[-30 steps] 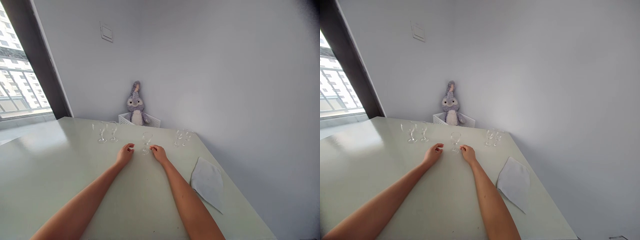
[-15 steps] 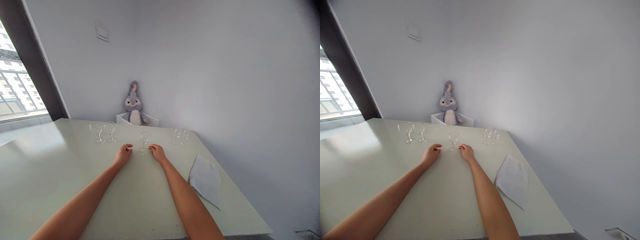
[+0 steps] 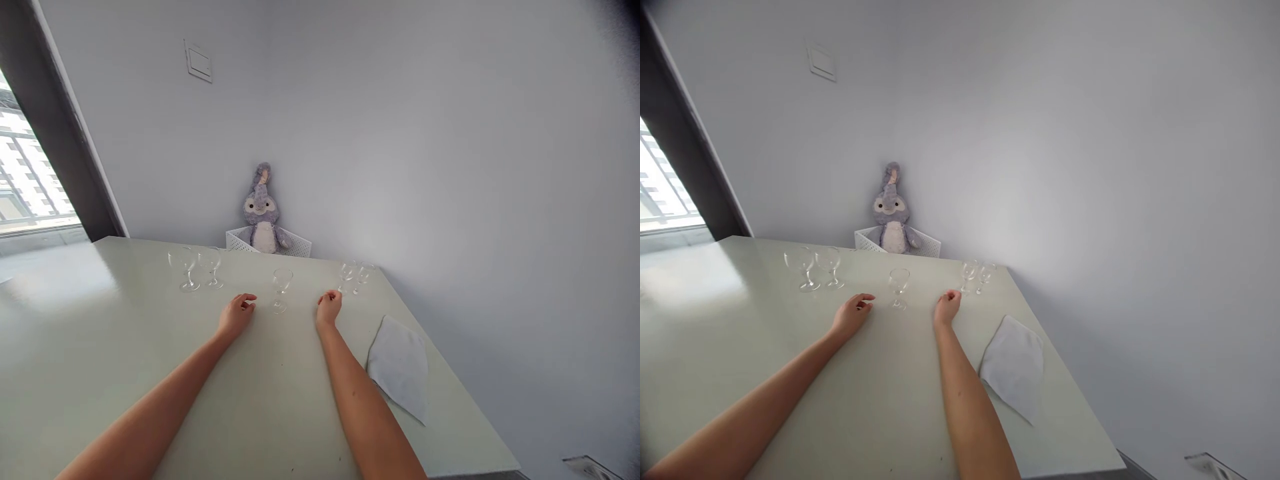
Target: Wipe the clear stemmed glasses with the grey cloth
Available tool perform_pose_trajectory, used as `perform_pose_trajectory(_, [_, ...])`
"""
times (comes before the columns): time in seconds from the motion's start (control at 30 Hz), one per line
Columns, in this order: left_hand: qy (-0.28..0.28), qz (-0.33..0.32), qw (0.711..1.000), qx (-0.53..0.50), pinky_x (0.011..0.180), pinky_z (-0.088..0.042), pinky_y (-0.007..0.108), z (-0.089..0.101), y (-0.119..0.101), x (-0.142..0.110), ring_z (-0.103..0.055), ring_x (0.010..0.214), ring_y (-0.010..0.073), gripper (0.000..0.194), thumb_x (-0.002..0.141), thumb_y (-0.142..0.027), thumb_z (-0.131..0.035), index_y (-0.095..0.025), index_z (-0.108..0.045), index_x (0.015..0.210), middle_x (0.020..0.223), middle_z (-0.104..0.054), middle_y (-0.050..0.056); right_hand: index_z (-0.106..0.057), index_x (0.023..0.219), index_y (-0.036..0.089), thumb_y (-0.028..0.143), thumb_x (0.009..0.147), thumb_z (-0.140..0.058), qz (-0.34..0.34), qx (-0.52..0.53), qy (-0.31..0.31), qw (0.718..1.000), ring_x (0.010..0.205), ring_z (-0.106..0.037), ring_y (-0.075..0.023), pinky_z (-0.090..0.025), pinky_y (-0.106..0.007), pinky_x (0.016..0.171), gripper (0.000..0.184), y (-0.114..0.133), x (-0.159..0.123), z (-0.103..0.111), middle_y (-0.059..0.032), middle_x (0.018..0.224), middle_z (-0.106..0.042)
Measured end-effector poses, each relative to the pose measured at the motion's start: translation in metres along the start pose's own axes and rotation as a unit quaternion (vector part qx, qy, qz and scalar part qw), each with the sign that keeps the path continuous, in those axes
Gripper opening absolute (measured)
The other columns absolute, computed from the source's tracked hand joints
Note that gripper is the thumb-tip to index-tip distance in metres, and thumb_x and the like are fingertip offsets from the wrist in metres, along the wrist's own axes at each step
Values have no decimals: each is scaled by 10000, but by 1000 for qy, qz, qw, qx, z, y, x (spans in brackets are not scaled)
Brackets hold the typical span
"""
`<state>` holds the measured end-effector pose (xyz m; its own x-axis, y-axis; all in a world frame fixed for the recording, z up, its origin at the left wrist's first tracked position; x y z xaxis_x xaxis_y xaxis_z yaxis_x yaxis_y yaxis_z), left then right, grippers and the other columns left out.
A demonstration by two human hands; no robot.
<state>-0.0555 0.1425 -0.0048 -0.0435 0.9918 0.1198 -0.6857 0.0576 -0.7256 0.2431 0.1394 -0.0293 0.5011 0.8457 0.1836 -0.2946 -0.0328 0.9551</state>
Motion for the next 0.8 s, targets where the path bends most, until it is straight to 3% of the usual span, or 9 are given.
perform_pose_trajectory(0.17, [14,6,1000,-15,653,-418,239,-4,-1,-2,-568,690,131,338,734,-277,-484,-286,-555,1064,842,-633,-11,-289,1286,201,216,761,-304,-64,9,-106,992,691,-609,-125,-476,-240,616,526,-20,21,39,-104,1123,-506])
perform_pose_trajectory(0.27, [50,-16,998,-44,665,-424,226,-20,-15,-2,-564,698,110,499,709,-270,-534,-317,-452,1199,1043,-617,-8,-209,1321,242,180,724,-340,-87,41,-117,988,682,-610,-111,-491,-242,591,614,-23,38,48,-96,1167,-474])
perform_pose_trajectory(0.37, [84,-31,993,-80,645,-423,222,-42,-33,0,-550,676,96,623,682,-282,-587,-310,-366,1264,1193,-550,18,-229,1297,267,173,701,-400,-104,69,-108,986,647,-602,-100,-502,-248,572,627,-25,51,49,-60,1073,-522])
perform_pose_trajectory(0.43, [85,-22,992,-93,616,-416,219,-53,-40,1,-547,657,95,594,683,-300,-598,-297,-393,1240,1173,-561,23,-314,1244,245,179,699,-428,-111,76,-97,986,604,-590,-91,-496,-229,540,560,-26,53,46,-40,982,-547])
perform_pose_trajectory(0.6, [65,5,993,-99,553,-387,209,-63,-39,3,-558,630,108,251,760,-305,-512,-245,-589,991,937,-644,12,-506,1013,179,189,718,-446,-112,70,-51,990,509,-544,-91,-444,-200,443,301,-23,38,29,-41,820,-579])
perform_pose_trajectory(0.7, [47,21,994,-101,555,-388,213,-53,-26,2,-574,641,122,209,765,-299,-507,-228,-623,923,850,-656,14,-546,914,166,218,707,-474,-107,68,-3,992,510,-546,-103,-424,-206,422,226,-16,23,8,-54,822,-602])
perform_pose_trajectory(0.8, [17,38,994,-100,590,-400,218,-30,-6,8,-590,692,135,225,755,-270,-516,-215,-619,947,843,-661,25,-564,867,162,253,692,-492,-102,74,53,991,527,-557,-108,-415,-200,421,210,-6,4,-21,-50,817,-617])
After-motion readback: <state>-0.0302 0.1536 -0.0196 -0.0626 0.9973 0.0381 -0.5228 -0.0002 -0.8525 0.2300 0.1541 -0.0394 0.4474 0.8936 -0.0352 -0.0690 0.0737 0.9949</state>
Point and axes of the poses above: each hand's wrist, its own x-axis towards the middle knuckle, its own z-axis out of the back of the hand, y = z × x, the point moved 10 cm from there along x, towards the middle knuckle
